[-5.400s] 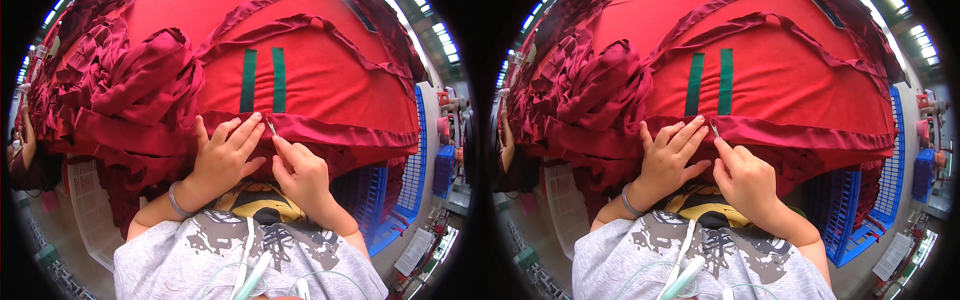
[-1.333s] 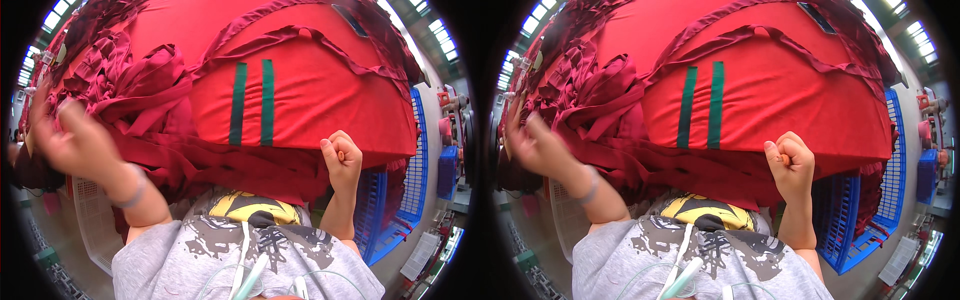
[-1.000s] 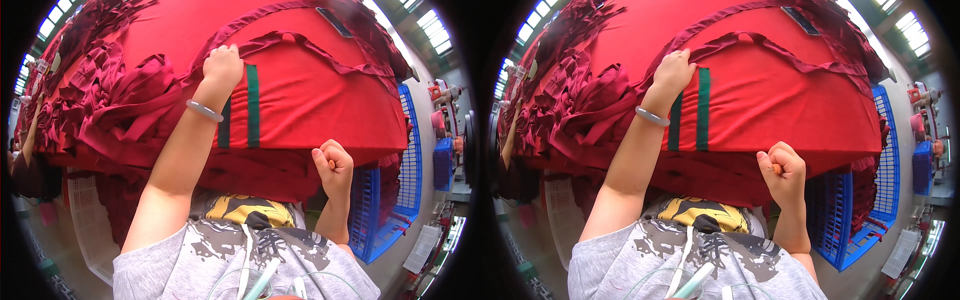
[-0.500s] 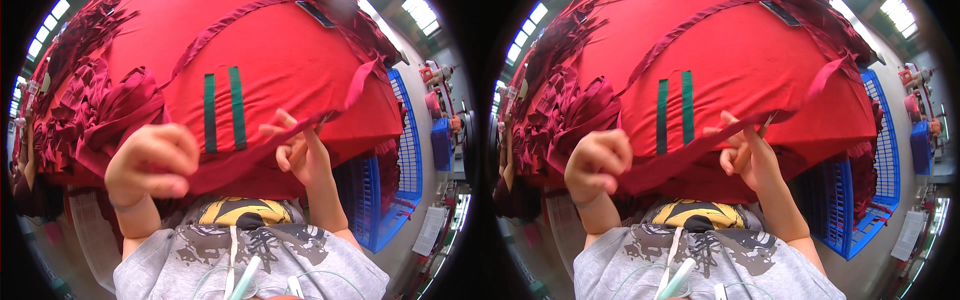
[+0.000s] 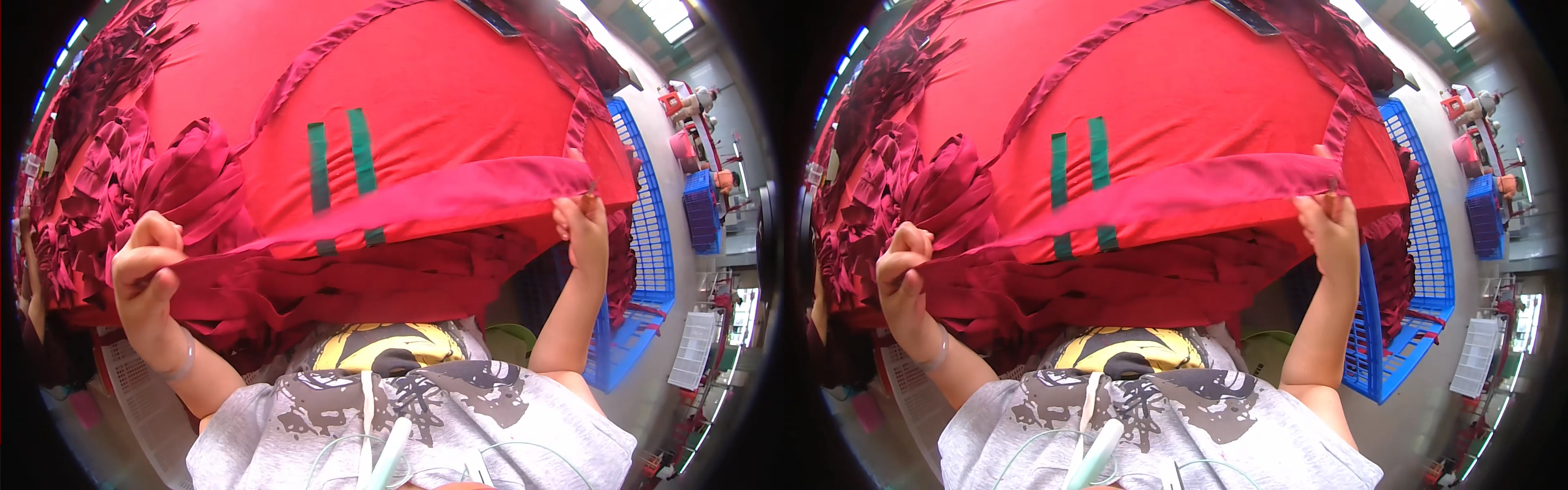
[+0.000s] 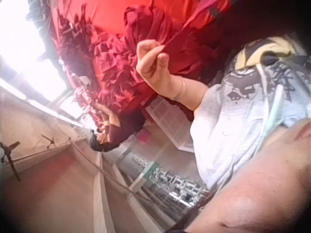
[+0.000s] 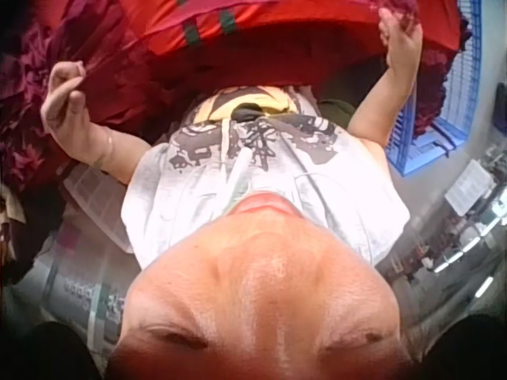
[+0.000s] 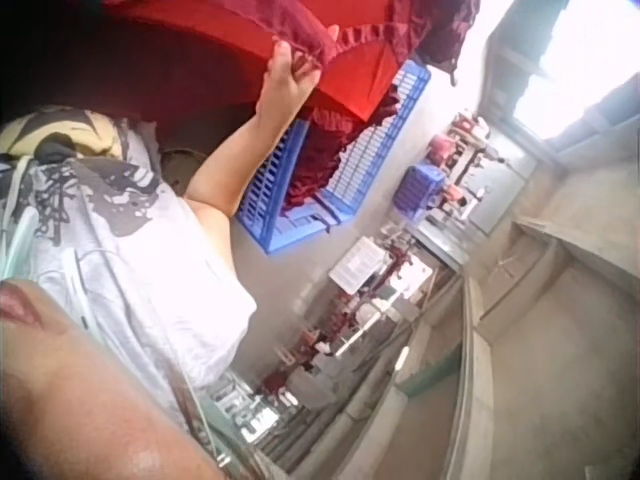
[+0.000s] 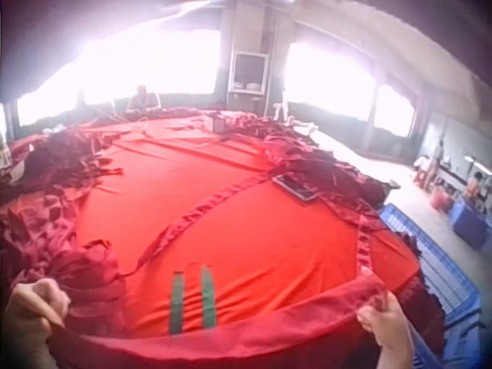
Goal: The person uses a seam ripper to cut and remove excess fabric strips from the edges of a large red textile. They repeatedly pull the fabric taut, slice through the material, and discard the cut pieces into a blue basket. The task involves repetitive manual trimming of the fabric's perimeter.
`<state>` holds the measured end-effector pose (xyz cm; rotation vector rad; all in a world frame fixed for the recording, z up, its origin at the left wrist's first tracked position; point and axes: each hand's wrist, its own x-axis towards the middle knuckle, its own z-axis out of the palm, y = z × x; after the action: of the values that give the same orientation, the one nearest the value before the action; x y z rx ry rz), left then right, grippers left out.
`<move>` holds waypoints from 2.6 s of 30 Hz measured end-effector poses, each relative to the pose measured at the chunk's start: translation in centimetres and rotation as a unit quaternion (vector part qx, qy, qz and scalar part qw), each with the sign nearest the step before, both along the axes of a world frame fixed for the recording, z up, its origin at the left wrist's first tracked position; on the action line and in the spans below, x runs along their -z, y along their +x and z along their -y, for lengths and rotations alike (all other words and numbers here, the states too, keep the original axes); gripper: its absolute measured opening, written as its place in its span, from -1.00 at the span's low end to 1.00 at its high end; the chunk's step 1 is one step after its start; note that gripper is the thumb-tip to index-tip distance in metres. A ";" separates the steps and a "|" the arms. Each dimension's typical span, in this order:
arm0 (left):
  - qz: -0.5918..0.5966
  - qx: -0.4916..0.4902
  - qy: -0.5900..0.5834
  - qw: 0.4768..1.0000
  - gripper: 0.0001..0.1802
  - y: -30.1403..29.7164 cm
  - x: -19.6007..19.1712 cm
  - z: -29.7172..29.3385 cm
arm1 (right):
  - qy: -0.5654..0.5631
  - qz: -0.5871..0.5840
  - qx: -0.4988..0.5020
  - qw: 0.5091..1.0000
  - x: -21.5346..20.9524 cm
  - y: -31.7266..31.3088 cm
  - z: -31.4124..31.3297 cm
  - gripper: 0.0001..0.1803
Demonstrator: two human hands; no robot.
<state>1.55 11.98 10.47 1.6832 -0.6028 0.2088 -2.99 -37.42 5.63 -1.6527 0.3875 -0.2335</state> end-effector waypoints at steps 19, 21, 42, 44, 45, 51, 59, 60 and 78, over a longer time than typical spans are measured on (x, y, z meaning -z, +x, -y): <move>-0.094 -0.299 0.185 0.932 -0.76 -1.0 2.0 -0.2 | 0.356 0.028 0.275 0.892 0.3 5.6 20.1 -0.82; -0.016 -0.346 0.290 0.892 -0.74 -1.0 2.2 0.7 | 0.341 -0.002 0.375 0.862 0.5 7.3 19.9 -0.70; 0.205 -0.425 0.487 0.735 -0.70 -1.8 2.8 7.7 | 0.086 -0.012 0.328 0.941 3.6 6.0 30.8 -0.47; 0.265 -0.347 0.438 0.786 -0.64 -2.8 3.2 9.3 | 0.025 -0.027 0.340 0.940 4.3 6.5 31.0 -0.58; 0.234 -0.221 0.420 0.848 -0.62 -3.3 3.9 9.6 | -0.003 -0.041 0.340 0.940 4.4 6.8 31.6 -0.58; 0.078 -0.079 0.511 0.853 -0.44 -1.7 7.8 11.2 | -0.485 -0.022 0.335 0.808 6.8 10.2 33.0 -0.35; 0.075 -0.108 0.510 0.850 -0.46 -1.7 6.9 9.9 | -0.493 -0.238 0.305 0.779 4.9 11.1 29.1 -0.62; 0.076 -0.123 0.496 0.856 -0.48 -1.6 7.0 9.8 | -0.511 -0.237 0.325 0.760 4.5 11.3 28.3 -0.65; 0.101 -0.174 0.492 0.847 -0.88 -0.2 7.3 9.3 | -0.443 0.054 0.118 0.887 0.3 9.8 10.1 -0.57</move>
<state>1.30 2.70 3.14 2.8075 -0.5905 0.3778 6.83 -47.49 5.30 -2.4743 0.4253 -0.7710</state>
